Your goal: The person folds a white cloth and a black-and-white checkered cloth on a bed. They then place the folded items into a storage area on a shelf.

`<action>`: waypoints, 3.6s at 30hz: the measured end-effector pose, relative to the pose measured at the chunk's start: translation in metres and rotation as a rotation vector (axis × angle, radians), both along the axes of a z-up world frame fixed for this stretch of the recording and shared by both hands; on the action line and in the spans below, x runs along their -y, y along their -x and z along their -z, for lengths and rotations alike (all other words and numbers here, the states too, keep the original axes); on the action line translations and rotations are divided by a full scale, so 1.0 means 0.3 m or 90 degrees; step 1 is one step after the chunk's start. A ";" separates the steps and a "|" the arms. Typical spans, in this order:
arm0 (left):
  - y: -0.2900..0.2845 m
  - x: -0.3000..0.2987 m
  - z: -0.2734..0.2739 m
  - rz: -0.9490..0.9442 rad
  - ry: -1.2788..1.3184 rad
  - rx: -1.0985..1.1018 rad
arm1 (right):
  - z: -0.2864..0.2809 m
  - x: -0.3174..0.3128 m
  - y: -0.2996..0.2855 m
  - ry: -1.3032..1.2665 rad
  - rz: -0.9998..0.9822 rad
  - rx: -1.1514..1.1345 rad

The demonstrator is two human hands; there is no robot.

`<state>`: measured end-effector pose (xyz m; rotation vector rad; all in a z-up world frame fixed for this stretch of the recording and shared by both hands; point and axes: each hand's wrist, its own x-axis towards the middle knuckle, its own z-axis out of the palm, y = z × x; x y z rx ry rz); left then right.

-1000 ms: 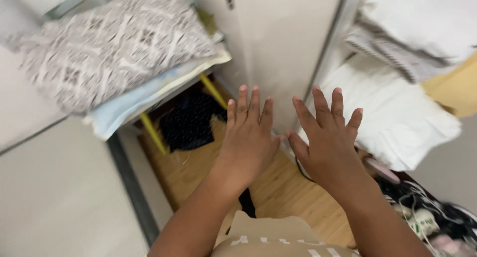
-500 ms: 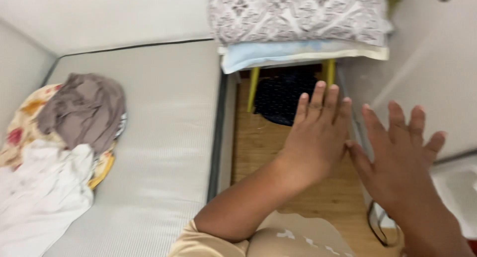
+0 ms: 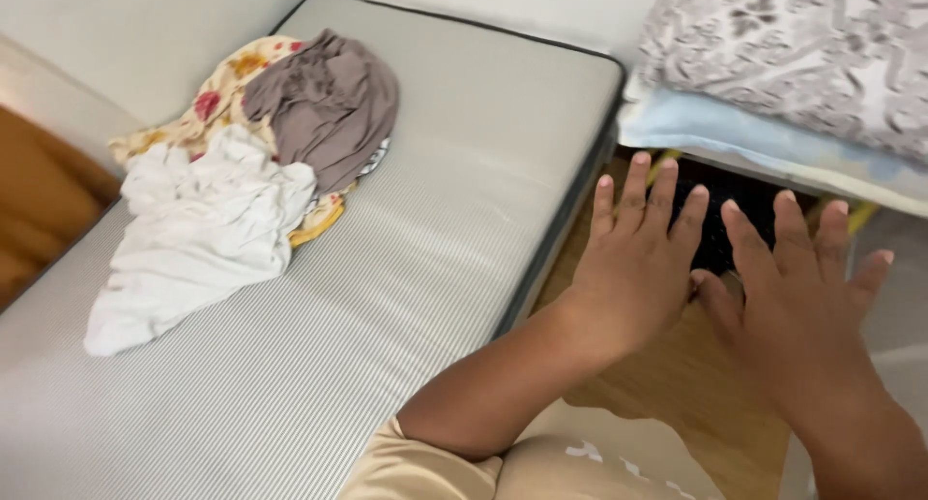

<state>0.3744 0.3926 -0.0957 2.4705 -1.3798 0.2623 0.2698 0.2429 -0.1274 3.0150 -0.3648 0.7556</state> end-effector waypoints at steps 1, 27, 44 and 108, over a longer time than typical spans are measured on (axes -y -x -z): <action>-0.024 -0.008 0.009 -0.014 -0.009 -0.005 | 0.016 0.009 -0.038 0.009 -0.002 -0.019; -0.385 -0.451 0.160 -0.373 0.041 0.027 | 0.023 -0.393 -0.700 0.035 -0.359 -0.151; -0.425 -0.390 0.234 -0.585 0.003 -0.032 | -0.007 -0.412 -0.932 0.069 -0.587 -0.238; -0.515 -0.778 0.388 -0.650 -0.008 -0.159 | 0.144 -0.894 -1.091 0.108 -0.664 -0.391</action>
